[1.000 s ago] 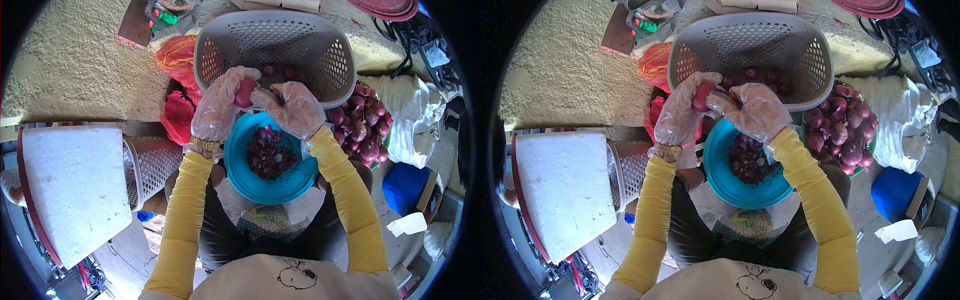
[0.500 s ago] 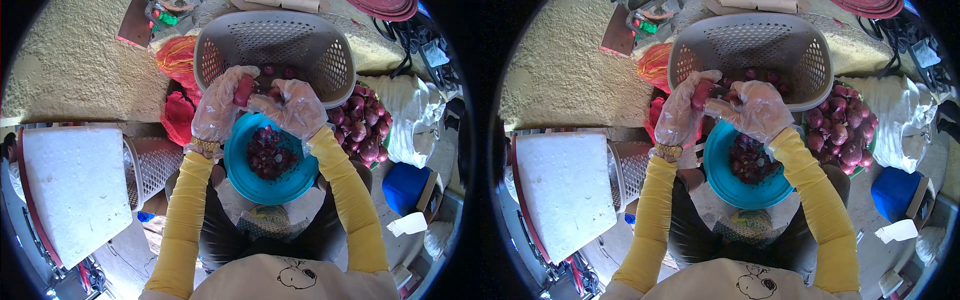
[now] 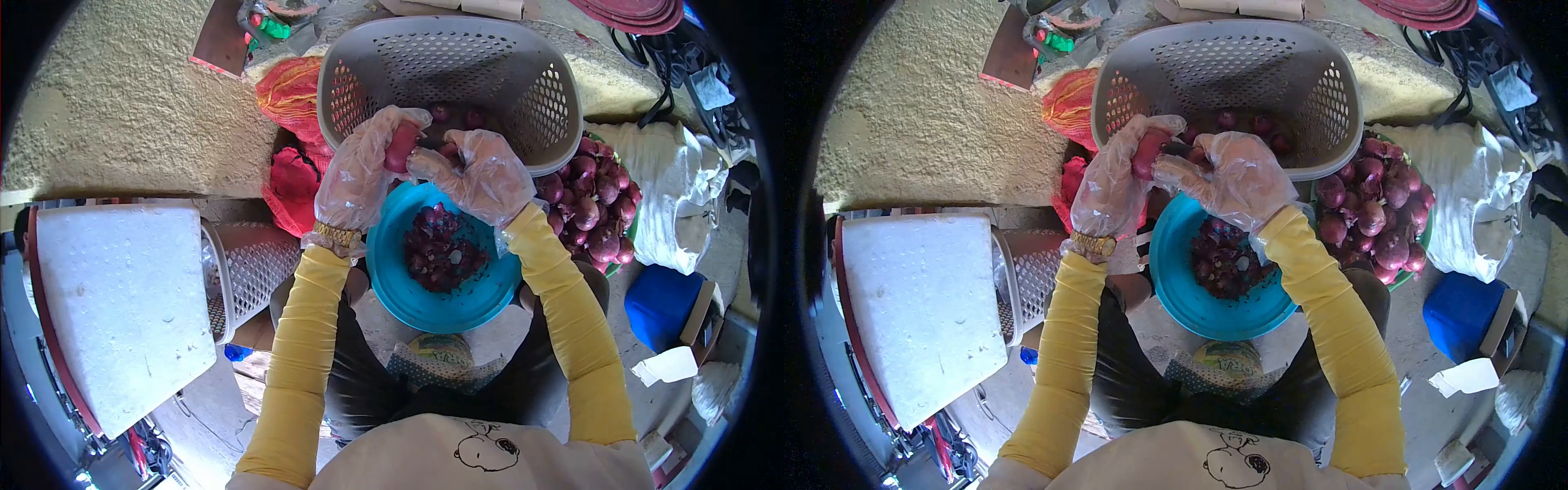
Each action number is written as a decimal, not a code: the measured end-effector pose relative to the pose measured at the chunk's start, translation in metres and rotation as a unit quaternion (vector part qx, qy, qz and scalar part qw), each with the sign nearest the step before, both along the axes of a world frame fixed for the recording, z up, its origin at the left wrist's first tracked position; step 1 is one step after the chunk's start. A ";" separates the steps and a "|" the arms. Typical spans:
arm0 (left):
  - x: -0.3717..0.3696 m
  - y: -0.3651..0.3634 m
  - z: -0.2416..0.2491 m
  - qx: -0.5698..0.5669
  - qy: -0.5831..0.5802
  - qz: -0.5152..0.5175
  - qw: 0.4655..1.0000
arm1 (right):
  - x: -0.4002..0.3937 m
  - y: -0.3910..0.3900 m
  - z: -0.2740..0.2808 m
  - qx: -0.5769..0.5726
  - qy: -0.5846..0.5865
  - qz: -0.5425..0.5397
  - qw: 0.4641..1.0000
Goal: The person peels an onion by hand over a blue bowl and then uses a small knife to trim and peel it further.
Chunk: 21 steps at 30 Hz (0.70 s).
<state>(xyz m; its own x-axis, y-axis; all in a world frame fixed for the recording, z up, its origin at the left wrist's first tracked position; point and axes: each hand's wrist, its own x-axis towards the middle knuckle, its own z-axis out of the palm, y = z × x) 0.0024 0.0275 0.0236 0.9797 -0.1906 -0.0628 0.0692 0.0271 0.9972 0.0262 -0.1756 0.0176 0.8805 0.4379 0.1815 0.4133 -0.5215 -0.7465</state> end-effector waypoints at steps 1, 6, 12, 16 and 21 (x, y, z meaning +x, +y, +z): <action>0.000 0.001 -0.002 0.000 0.000 0.000 1.000 | 0.000 0.000 -0.001 0.000 0.000 0.000 1.000; -0.003 -0.001 0.001 0.020 -0.057 -0.013 0.998 | -0.004 0.003 0.019 0.024 0.165 0.002 0.986; -0.001 0.000 -0.005 -0.041 -0.027 -0.009 0.999 | -0.004 0.004 0.010 0.054 0.199 0.000 0.979; -0.003 -0.003 0.003 0.042 -0.052 -0.002 0.998 | -0.004 0.002 0.009 0.031 0.161 -0.007 0.986; -0.005 -0.004 0.000 0.045 -0.040 0.012 0.998 | -0.004 0.003 0.004 0.036 0.118 0.005 0.992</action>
